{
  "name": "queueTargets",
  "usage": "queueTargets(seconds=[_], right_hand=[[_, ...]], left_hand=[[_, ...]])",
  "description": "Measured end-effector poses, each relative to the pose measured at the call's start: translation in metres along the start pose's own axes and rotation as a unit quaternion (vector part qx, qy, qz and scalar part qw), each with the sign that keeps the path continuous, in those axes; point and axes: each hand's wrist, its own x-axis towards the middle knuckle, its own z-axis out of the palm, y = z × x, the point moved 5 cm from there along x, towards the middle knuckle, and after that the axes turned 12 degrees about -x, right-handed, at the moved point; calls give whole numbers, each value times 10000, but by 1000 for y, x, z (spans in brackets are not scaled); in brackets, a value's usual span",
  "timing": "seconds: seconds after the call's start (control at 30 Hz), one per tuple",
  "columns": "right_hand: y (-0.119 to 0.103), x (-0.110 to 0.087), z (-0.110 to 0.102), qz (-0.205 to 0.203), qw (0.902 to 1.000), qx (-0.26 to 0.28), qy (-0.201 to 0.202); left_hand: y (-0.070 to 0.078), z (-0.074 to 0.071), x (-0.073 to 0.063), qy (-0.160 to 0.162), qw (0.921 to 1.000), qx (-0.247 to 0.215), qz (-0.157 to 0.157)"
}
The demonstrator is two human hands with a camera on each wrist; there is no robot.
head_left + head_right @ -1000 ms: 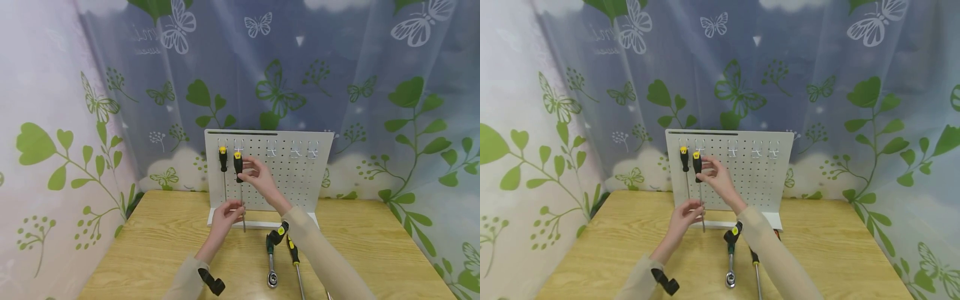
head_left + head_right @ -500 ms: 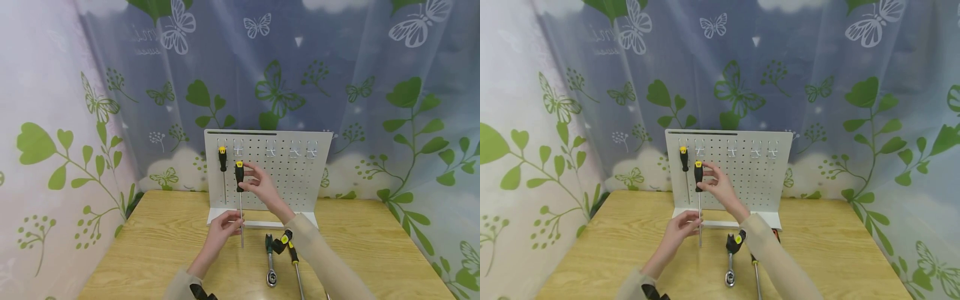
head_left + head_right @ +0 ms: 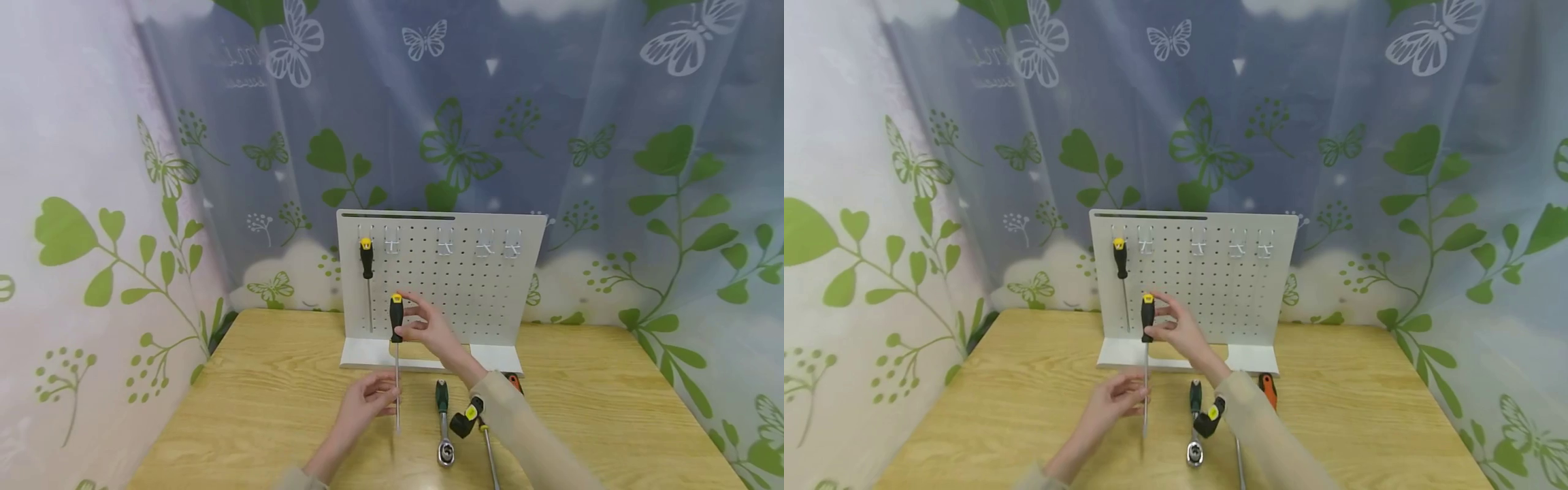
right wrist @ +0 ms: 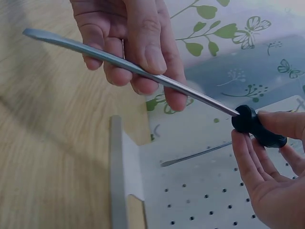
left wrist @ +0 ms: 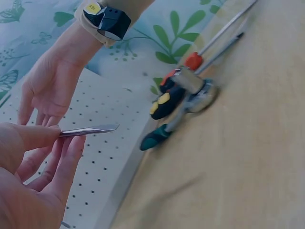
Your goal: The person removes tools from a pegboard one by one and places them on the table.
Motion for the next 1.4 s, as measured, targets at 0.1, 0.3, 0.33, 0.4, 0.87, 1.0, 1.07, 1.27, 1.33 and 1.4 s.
queueTargets(seconds=[0.1, 0.3, 0.33, 0.4, 0.87, 1.0, 1.07, 1.27, 1.33, 1.4], right_hand=[[12, -7, 3, 133, 9999, 48, -71], [31, -17, 7, 253, 9994, 163, -166], [33, -19, 8, 252, 9994, 157, -178], [37, -21, 9, 272, 9993, 148, -217], [66, -35, 17, 759, 9964, -220, -317], [73, -37, 18, 892, 9935, -606, -353], [75, -39, 18, 914, 9921, -765, -390], [79, -42, 20, 891, 9925, -679, -497], [81, -44, 21, 895, 9924, -652, -539], [82, -45, 23, 883, 9918, -717, -576]], left_hand=[[-8, 1, -5, -98, 9999, 16, -100], [-18, 1, -15, -200, 9995, 155, -196], [-19, 1, -17, -202, 9994, 158, -219], [-21, 1, -20, -215, 9993, 164, -272], [-44, -1, -34, -291, 9962, 345, -740], [-50, -1, -37, -287, 9954, 400, -820], [-51, 0, -38, -301, 9952, 465, -810], [-52, 1, -43, -270, 9944, 664, -777], [-53, 1, -45, -257, 9941, 745, -742], [-54, 1, -46, -264, 9939, 785, -729]])
